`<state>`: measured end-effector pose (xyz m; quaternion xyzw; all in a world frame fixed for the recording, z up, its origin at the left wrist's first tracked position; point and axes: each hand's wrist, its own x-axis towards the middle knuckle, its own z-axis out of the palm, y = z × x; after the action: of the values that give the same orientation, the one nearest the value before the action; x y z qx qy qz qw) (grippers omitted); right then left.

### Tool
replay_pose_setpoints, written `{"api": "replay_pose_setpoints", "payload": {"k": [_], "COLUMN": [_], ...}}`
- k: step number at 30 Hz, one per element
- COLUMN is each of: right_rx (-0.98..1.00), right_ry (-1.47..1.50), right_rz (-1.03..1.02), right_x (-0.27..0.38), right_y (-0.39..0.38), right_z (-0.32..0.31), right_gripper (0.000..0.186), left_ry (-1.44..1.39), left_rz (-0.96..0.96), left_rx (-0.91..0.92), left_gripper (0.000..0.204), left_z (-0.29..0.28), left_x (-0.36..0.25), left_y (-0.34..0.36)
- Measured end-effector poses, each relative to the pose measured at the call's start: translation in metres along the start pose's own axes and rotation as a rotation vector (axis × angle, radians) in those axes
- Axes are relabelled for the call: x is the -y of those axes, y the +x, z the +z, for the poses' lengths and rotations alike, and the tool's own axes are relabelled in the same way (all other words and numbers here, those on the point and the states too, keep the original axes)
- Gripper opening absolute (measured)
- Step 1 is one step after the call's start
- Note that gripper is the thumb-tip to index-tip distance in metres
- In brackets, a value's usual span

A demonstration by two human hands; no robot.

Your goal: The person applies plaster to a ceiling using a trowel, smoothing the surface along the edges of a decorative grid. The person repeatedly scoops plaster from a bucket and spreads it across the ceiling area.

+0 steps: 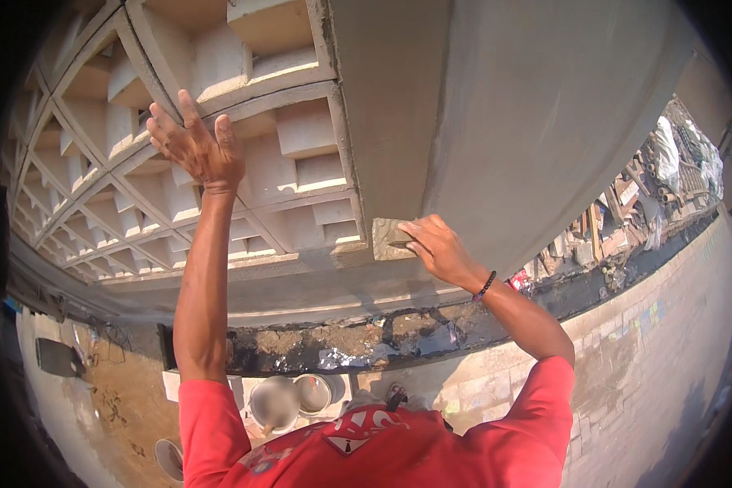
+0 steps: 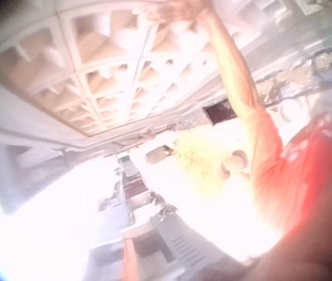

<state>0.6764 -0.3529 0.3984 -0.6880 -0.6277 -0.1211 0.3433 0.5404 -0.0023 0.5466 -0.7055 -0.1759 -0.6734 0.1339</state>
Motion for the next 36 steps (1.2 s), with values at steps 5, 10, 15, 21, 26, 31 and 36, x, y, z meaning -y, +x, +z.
{"api": "replay_pose_setpoints", "payload": {"k": [5,10,15,21,26,31,36], "right_rx": [-0.246,-0.383,-0.465,-0.533,-0.592,-0.607,-0.749], "right_ry": [0.720,1.268,1.747,1.906,1.758,1.918,1.814], "right_rz": [0.346,0.302,0.203,0.114,0.354,0.700,0.410], "right_x": [0.027,0.029,0.006,0.024,0.025,0.042,0.021], "right_y": [0.070,0.063,0.044,0.043,0.000,-0.042,-0.024], "right_z": [-0.098,-0.124,-0.102,-0.089,-0.029,0.063,0.005], "right_gripper": [0.039,0.041,0.038,0.036,0.038,0.037,0.041], "left_ry": [-0.008,0.031,0.028,0.042,0.026,0.115,0.090], "left_rz": [0.000,0.023,0.030,-0.005,0.000,0.029,0.030], "left_rx": [0.006,0.004,-0.011,0.004,-0.020,0.013,0.003], "left_gripper": [0.069,0.071,0.070,0.067,0.065,0.066,0.067], "left_z": [0.000,-0.003,-0.002,-0.002,0.005,-0.014,-0.003], "left_x": [0.001,0.001,0.000,0.000,-0.011,0.012,-0.005], "left_y": [-0.002,-0.001,0.001,-0.002,0.001,-0.004,0.001]}}
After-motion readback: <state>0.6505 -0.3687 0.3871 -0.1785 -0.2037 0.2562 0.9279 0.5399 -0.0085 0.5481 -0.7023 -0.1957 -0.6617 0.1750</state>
